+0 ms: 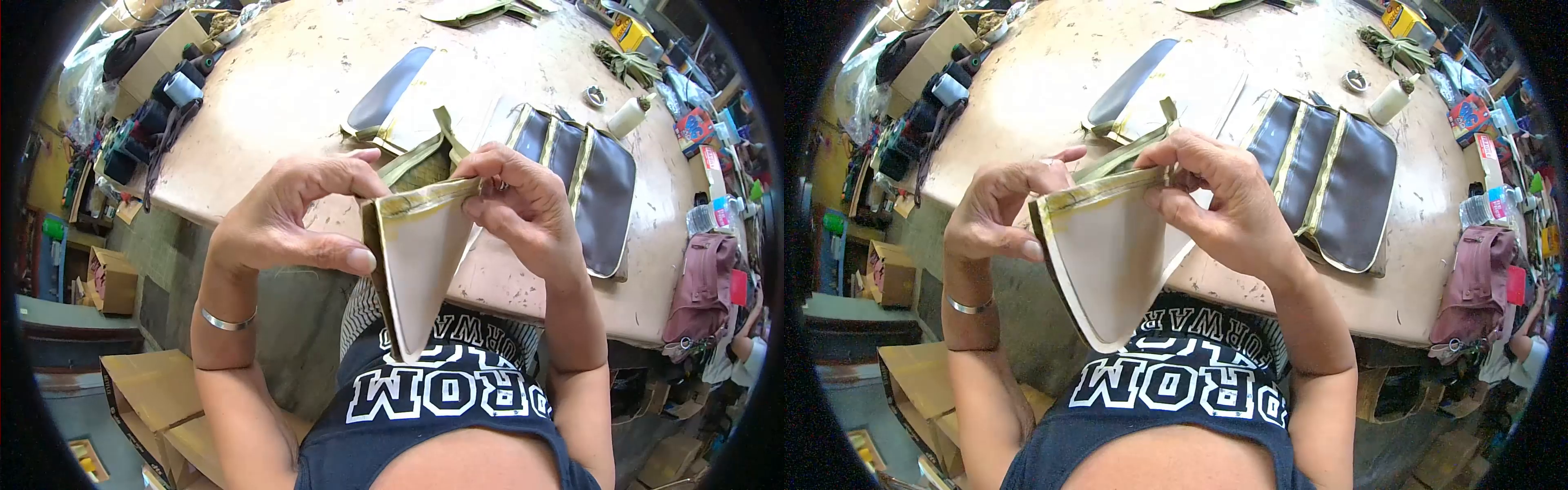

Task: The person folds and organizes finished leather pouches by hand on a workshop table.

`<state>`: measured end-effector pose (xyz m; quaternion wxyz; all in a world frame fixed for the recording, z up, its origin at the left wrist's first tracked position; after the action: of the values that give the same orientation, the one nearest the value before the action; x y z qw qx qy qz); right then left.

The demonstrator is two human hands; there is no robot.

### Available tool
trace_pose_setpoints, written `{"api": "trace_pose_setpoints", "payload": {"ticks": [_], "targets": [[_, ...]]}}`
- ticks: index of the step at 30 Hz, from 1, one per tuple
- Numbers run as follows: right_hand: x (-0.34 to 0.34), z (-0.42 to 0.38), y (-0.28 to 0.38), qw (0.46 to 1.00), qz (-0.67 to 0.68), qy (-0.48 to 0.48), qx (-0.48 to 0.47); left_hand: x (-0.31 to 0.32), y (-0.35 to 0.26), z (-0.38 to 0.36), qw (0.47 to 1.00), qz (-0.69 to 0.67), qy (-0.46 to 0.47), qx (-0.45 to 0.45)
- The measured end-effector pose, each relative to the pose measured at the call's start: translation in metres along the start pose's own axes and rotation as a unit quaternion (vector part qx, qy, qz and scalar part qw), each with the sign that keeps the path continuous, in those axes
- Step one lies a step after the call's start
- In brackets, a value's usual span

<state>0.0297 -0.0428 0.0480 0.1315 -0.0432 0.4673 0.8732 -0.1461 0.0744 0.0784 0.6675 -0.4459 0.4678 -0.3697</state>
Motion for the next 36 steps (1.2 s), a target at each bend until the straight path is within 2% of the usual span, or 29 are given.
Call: {"api": "trace_pose_setpoints", "payload": {"ticks": [2,3,5,7,9,11,14,17,19,23,26,33,36], "targets": [[-0.003,0.002,0.016,0.996,-0.089,0.007,-0.01,0.004,-0.004,0.0,0.999,0.028,0.02,0.011],[-0.002,0.002,0.028,0.996,-0.093,-0.008,0.011,0.007,-0.006,0.0,0.999,0.04,0.018,0.006],[0.006,0.003,0.049,0.98,-0.186,-0.017,-0.065,0.015,-0.017,0.004,0.995,0.098,0.015,0.017],[0.015,0.001,0.058,0.968,-0.232,-0.019,-0.095,0.026,-0.02,0.008,0.989,0.137,-0.01,0.048],[0.018,-0.002,0.057,0.971,-0.224,-0.012,-0.082,0.03,-0.021,0.009,0.992,0.117,-0.005,0.036],[0.012,-0.004,0.055,0.985,-0.165,0.001,-0.049,0.032,-0.018,0.01,0.997,0.06,-0.017,0.038],[0.012,-0.009,0.035,0.999,-0.023,-0.012,-0.021,0.036,-0.016,0.009,0.998,-0.057,0.004,-0.037],[0.016,-0.015,0.027,0.99,0.126,-0.009,0.067,0.039,-0.014,0.007,0.988,-0.129,0.021,-0.085],[0.018,-0.017,0.02,0.978,0.188,-0.019,0.091,0.042,-0.012,0.005,0.985,-0.16,0.011,-0.064],[0.023,-0.02,0.013,0.965,0.24,-0.031,0.099,0.043,-0.007,0.005,0.992,-0.128,0.015,0.01],[0.024,-0.021,0.011,0.952,0.28,-0.028,0.123,0.043,-0.014,0.004,0.98,-0.175,0.007,-0.098],[0.028,-0.021,0.002,0.931,0.347,-0.048,0.098,0.045,-0.004,0.006,0.98,-0.163,-0.005,-0.116],[0.02,-0.021,0.006,0.941,0.304,-0.022,0.145,0.048,-0.006,0.008,0.979,-0.142,-0.004,-0.145]]}}
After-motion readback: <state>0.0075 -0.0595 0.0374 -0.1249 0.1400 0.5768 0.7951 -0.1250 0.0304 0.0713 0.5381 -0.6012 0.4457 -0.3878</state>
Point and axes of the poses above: each hand's wrist, its own z-axis towards the middle knuckle, its own x-axis out of the palm, y = z × x, the point moved 2 cm from there along z, towards the middle knuckle, and after that the axes turned 5 degrees about -x, right-handed, at the moved point
